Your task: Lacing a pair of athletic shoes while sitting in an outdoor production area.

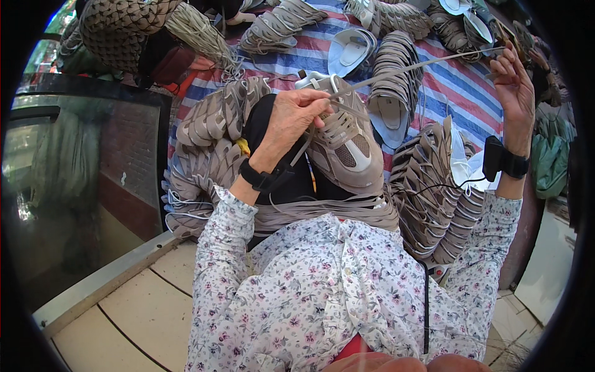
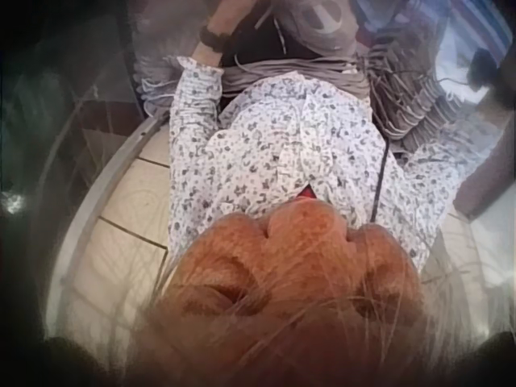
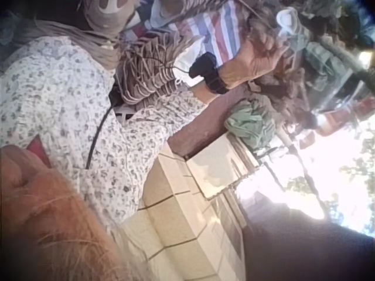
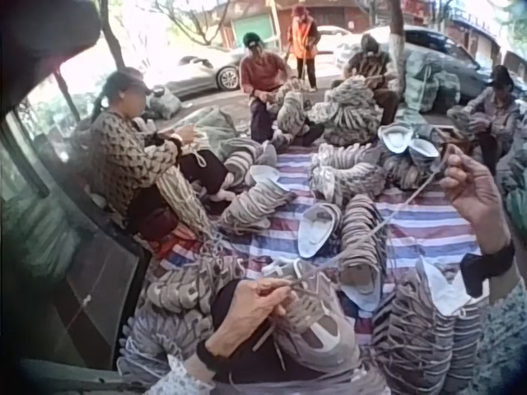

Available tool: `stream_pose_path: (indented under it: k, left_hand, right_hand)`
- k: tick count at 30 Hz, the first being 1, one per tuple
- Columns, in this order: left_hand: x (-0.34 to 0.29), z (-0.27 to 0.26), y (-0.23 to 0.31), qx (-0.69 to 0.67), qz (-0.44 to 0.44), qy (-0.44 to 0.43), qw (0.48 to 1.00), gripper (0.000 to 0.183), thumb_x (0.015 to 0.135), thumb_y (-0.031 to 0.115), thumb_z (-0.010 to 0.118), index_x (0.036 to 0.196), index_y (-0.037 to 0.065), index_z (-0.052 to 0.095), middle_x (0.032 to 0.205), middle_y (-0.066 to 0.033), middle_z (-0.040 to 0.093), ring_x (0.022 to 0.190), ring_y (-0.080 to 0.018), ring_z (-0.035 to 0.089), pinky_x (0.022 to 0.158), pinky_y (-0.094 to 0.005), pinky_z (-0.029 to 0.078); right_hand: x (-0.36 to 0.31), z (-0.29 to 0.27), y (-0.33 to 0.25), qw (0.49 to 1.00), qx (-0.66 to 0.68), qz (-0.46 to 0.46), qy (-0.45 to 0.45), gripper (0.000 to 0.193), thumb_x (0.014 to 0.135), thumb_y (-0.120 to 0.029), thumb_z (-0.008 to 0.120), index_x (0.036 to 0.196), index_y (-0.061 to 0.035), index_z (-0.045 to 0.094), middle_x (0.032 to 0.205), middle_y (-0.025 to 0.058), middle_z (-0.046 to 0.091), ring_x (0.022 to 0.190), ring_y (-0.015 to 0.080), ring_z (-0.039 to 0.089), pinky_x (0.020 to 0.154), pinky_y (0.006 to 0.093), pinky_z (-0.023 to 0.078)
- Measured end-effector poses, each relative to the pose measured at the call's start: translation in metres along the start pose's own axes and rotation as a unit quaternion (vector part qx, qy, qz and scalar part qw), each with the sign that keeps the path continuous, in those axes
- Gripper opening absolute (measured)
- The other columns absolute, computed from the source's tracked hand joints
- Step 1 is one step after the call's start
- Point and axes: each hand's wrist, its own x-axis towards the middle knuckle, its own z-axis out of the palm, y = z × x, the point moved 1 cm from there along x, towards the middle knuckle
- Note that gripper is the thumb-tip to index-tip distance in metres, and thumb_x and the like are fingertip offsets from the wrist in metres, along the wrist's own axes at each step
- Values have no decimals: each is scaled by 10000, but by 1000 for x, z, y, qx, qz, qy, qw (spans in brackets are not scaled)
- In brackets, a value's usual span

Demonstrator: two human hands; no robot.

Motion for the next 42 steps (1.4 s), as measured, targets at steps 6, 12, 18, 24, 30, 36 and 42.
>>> stream_pose_path:
  k: [6,12,18,24,30,36,42]
  left_hand:
    - [-19,-32,14,22,27,92,995,245,965,176,659,1140,11,708,937,-59,738,663,-30,620,595,-137,436]
    - [-74,-116,35,138,-7,171,975,243,972,174,651,1121,-12,701,752,24,592,633,-19,499,583,-153,373]
    - [-144,-174,27,157,-92,142,973,205,976,145,626,1064,-19,711,708,44,523,618,-30,436,560,-190,320]
    - [-202,-200,29,268,-186,56,944,250,944,201,601,830,-11,669,649,29,451,587,-40,395,528,-235,275]
    - [-269,-225,50,-363,128,241,891,129,999,106,546,946,8,481,831,-19,462,610,-40,414,507,-199,323]
    - [-292,-156,132,-449,282,147,835,114,1015,71,520,968,-3,448,806,-19,488,485,-64,548,486,-174,374]
    - [-325,-109,164,-369,391,116,835,274,1015,58,521,793,63,359,805,-65,489,473,-92,567,491,-232,373]
  right_hand:
    - [-17,-45,-30,995,4,-50,91,332,993,-13,565,1302,95,512,876,70,500,741,150,436,694,287,391]
    - [-27,-98,-57,981,-23,-69,178,304,970,-2,600,1257,92,563,902,93,571,803,171,513,725,288,449]
    - [-35,-151,-88,964,-35,-94,248,287,965,-11,611,1235,83,582,956,109,611,831,174,547,764,279,481]
    - [-57,-191,-130,984,-14,-80,158,269,958,-7,618,1215,75,611,978,112,647,839,178,577,775,275,503]
    - [-36,-167,-118,926,-115,-171,318,290,956,-30,627,1235,45,616,1219,153,666,1022,201,653,875,275,557]
    - [-38,-167,-110,936,-171,-154,268,270,973,-59,611,1235,4,627,1246,143,668,1140,192,642,931,274,548]
    - [-31,-132,-23,943,-225,-43,239,242,1006,-171,589,1202,-41,648,1095,78,709,1024,153,660,940,369,514]
